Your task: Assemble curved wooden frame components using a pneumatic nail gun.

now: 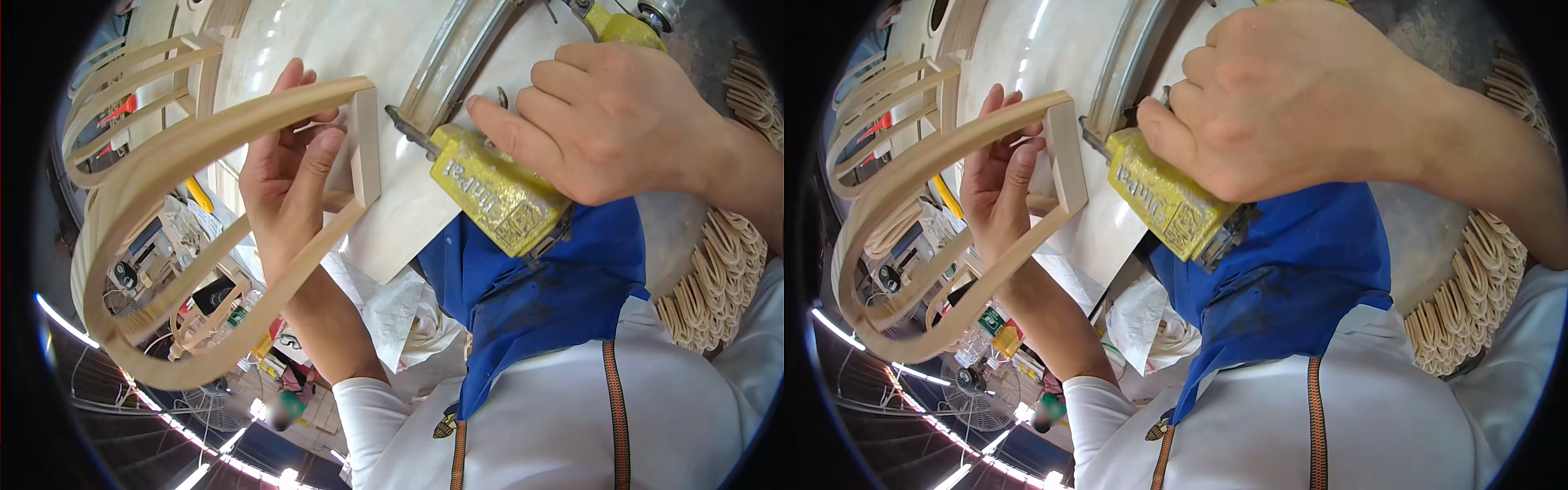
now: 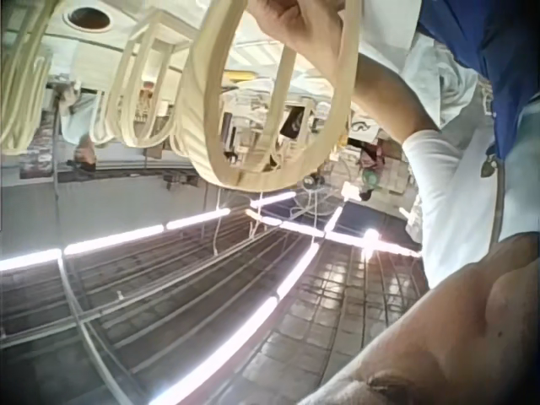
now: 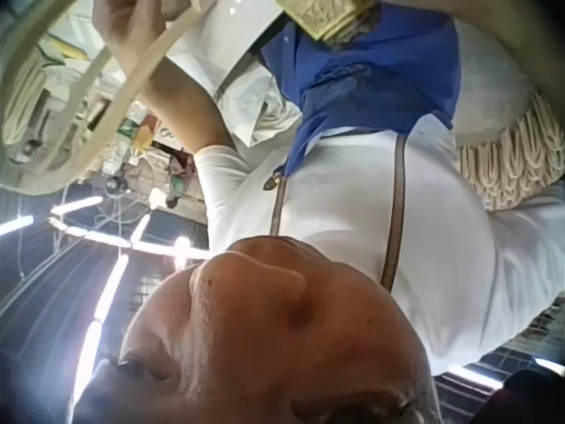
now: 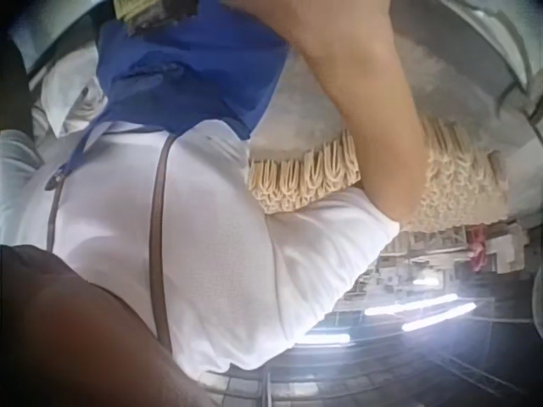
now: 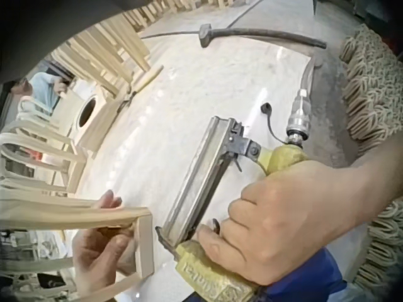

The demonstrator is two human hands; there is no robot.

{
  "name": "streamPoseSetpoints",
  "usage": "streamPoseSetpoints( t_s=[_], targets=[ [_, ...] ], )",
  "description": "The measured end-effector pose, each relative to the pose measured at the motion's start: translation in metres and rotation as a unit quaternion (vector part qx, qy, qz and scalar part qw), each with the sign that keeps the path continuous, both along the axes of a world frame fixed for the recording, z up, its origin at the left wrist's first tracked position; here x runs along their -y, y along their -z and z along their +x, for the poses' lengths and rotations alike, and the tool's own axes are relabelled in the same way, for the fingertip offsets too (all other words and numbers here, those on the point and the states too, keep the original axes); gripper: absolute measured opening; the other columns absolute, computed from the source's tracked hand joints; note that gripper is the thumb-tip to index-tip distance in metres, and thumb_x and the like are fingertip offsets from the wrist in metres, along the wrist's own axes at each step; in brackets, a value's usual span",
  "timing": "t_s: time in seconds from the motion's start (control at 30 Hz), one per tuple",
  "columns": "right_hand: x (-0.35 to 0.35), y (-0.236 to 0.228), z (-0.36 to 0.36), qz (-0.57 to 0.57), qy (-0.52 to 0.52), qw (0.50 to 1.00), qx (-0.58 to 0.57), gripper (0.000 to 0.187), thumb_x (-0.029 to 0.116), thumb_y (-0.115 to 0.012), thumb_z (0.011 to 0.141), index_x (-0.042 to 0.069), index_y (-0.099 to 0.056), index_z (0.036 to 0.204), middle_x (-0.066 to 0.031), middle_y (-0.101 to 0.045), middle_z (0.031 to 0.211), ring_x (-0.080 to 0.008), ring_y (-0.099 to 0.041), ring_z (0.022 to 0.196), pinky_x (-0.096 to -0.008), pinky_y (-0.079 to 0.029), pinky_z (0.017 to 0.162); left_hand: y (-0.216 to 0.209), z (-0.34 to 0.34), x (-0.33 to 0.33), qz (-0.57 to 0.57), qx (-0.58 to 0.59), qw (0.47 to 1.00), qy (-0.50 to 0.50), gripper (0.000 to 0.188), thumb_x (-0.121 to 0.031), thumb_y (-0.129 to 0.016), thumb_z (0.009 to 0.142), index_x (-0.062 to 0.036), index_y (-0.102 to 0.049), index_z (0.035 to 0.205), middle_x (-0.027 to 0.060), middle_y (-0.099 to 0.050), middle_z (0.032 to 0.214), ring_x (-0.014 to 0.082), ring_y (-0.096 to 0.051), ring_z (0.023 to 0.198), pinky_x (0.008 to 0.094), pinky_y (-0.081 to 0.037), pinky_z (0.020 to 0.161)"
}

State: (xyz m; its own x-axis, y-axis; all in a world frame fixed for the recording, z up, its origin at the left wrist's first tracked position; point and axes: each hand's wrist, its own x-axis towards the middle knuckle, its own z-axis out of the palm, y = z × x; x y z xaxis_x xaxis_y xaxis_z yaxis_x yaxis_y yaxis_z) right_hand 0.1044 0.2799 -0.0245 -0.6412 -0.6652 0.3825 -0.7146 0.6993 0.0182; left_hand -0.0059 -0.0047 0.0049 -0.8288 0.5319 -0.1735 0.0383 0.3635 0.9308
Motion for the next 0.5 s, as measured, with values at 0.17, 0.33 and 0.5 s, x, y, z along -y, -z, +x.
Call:
streamPoseSetpoints(
  t_s=[0.17,0.33,0.5],
  targets=[
    [0.004,-0.001,-0.006,-0.037,0.010,0.999,-0.013,0.030,0.015,-0.072,0.076,-0.002,-0.072,0.101,0.0021,-0.049,0.065,-0.0130,-0.050,0.058,-0.0274,-0.040,0.053,0.014,-0.003,-0.011,-0.005,-0.035,0.999,-0.020,0.047,0.001,-0.076,0.090,0.0020,-0.064,0.135,0.0146,-0.068,0.132,0.0182,-0.068,0.112,0.0304,-0.055,0.098],
    [0.003,0.002,-0.013,-0.053,0.012,0.999,-0.007,0.023,0.012,-0.071,0.077,-0.002,-0.073,0.095,0.0014,-0.048,0.063,-0.0131,-0.049,0.058,-0.0273,-0.038,0.052,0.016,-0.004,-0.016,-0.026,-0.055,0.998,-0.031,0.035,0.000,-0.077,0.090,0.0019,-0.071,0.125,0.0172,-0.074,0.120,0.0217,-0.070,0.112,0.0314,-0.055,0.100],
    [0.001,0.005,-0.018,-0.055,0.001,0.998,-0.021,0.019,0.011,-0.071,0.078,-0.002,-0.073,0.091,0.0013,-0.047,0.062,-0.0134,-0.048,0.057,-0.0273,-0.037,0.051,0.016,-0.004,-0.015,-0.038,-0.082,0.996,-0.016,0.031,0.001,-0.075,0.091,0.0026,-0.072,0.122,0.0177,-0.074,0.119,0.0226,-0.070,0.112,0.0318,-0.055,0.099]
  ],
)
